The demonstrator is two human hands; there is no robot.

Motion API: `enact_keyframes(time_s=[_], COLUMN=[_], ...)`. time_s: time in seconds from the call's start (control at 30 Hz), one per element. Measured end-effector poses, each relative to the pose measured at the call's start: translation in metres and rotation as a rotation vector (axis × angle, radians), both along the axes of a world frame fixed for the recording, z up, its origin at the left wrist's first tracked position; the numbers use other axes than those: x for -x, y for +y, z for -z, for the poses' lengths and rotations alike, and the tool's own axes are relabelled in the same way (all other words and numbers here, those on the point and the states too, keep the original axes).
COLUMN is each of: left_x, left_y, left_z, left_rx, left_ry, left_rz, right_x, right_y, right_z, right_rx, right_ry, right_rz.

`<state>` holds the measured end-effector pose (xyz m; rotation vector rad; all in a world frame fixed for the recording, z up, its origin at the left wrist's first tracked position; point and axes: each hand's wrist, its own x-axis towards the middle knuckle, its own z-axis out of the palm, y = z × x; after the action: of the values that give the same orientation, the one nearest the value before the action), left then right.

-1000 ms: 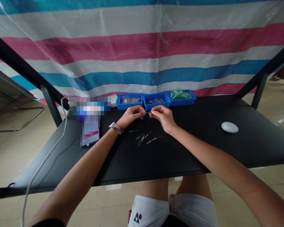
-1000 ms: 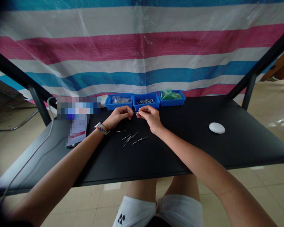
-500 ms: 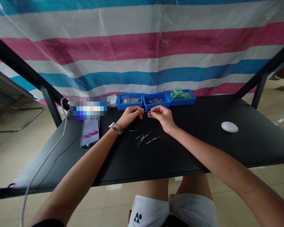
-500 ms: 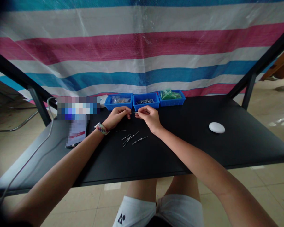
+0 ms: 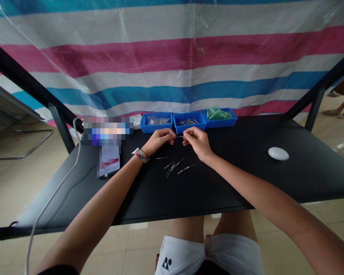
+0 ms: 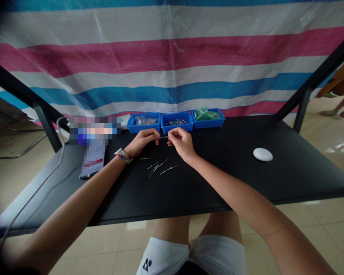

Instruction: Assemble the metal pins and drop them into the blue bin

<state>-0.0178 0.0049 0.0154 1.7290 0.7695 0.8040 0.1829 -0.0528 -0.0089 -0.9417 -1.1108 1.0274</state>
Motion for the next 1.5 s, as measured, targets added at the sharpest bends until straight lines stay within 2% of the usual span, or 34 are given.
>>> enact_keyframes(time_s=[0.4,0.8,1.1,1.5], left_x=[0.0014,0.0013,0.0001,0.0002], left_y=[0.0017,0.0020,0.0023,-0.0007], left_z=[0.0021,0.0012,0.0024,-0.0020], left_rx=[-0.006,-0.105,-0.086,-0.010], left_ry=[-0.009,0.090,0.084,-0.003], left_rz=[0.059,-0.023,-0.077,-0.036], right_x=[-0.0006,0.0011,0.0009,0.0017], right_y=[0.0010,-0.0016,-0.0032,-0.0024], right_z=[0.0017,-0.0016,-0.0012,0.0026], right_rx=[0.012,0.028,-0.022,-0.036], right_ry=[-0.001,-0.012,-0.109,-0.159], right_rz=[0.028,0.001,0.025,0.037])
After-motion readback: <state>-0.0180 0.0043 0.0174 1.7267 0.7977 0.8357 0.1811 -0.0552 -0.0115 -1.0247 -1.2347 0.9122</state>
